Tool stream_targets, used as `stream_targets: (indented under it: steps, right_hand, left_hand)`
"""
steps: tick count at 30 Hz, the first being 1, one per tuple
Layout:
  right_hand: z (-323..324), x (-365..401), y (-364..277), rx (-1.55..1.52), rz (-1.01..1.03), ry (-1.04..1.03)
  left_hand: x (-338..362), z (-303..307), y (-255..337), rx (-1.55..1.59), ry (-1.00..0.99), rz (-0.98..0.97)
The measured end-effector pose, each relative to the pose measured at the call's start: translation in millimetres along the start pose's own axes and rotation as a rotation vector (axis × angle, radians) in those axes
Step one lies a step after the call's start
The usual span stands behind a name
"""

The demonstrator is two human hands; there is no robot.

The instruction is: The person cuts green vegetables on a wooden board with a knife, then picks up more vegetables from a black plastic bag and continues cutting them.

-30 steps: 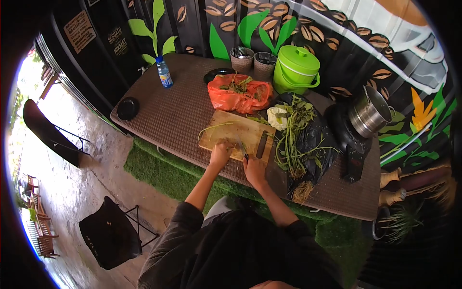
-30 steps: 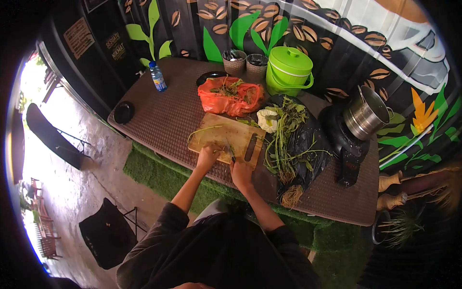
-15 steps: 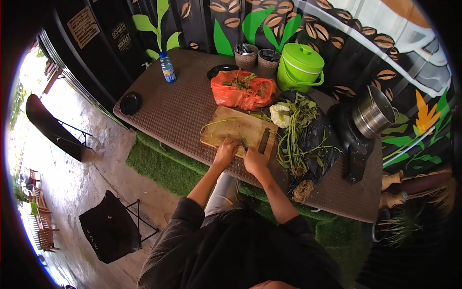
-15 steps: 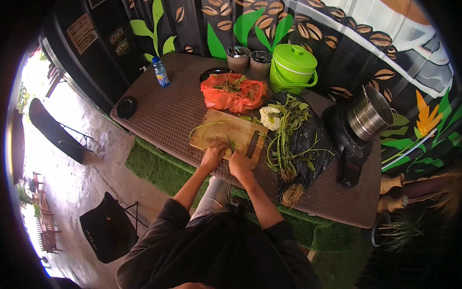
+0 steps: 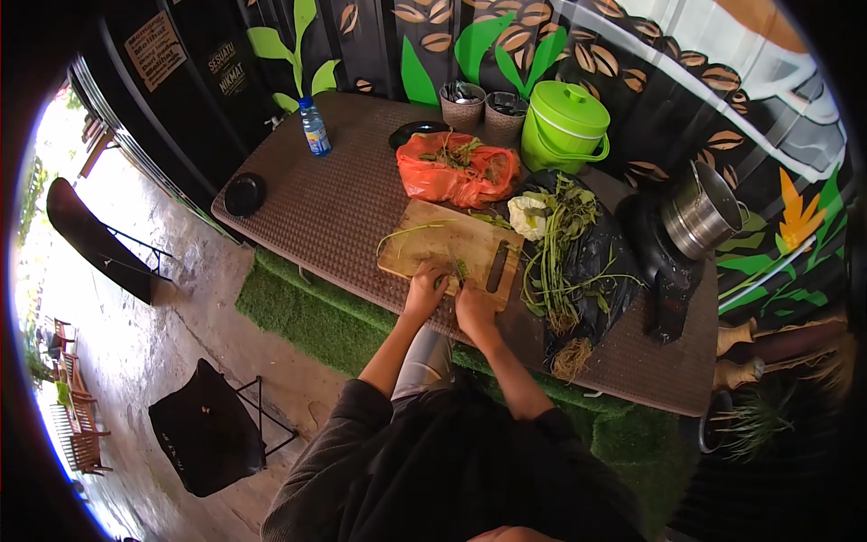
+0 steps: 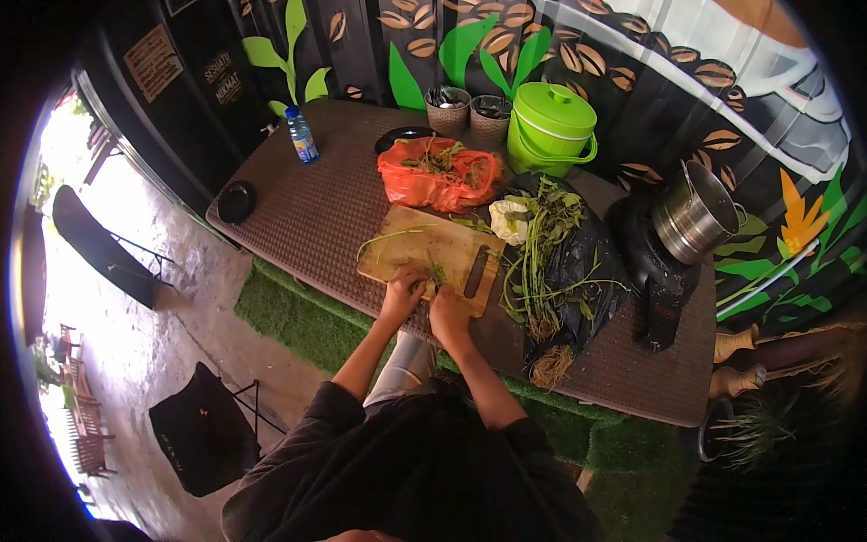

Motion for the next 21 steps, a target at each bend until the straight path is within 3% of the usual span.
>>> stream_targets:
  steps: [1, 2, 5, 7, 8, 11, 14, 16, 21]
  right_hand:
    - [-0.8, -3.5, 0.1, -0.012, -0.018, -0.162]
    - [2.9, 1.0, -2.2, -0.012, -0.019, -0.162]
    - [-2.3, 15.5, -8.7, 0.055, 0.037, -0.033]
    - [-15.0, 18.1, -7.5, -0.021, -0.062, 0.154]
    - [-15.7, 12.5, -3.5, -0.02, -0.06, 0.156]
    - [-8.6, 4.5, -2.3, 0.021, 0.029, 0.065]
    - [-16.9, 5.5, -7.4, 0.034, 0.139, 0.182]
    - [-23.6, 7.6, -6.8, 0.056, -0.057, 0.171]
    - [-10.4, -1.1, -9.0, 0.058, 0.017, -0.079]
  left_hand:
    - [0.2, -1.0, -2.9, -0.014, 0.014, 0.013]
    - [0.3, -2.2, -5.5, -0.026, 0.028, 0.026]
    - [1.1, -2.8, -9.3, 0.033, 0.077, 0.006]
    - [-0.5, 0.3, -7.5, 0.046, 0.055, 0.081]
    - [-2.1, 0.4, -8.3, 0.06, 0.03, 0.154]
    - [-1.8, -4.0, -16.6, 0.086, 0.023, 0.111]
    - [-0.6, -6.8, -21.0, 0.097, 0.014, 0.137]
    - [0.6, -4.6, -17.1, 0.056, 0.024, 0.133]
    - [5.4, -3.5, -6.6, -0.083, 0.019, 0.107]
Point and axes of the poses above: each hand's wrist, its own x-axis away from the middle knuckle, its own z-axis out of the back of the hand, y = z × x, the point moved 6 cm from there along -x, towards the middle knuckle, and after that the axes turned 1 degree about x, right-handed, at the moved point
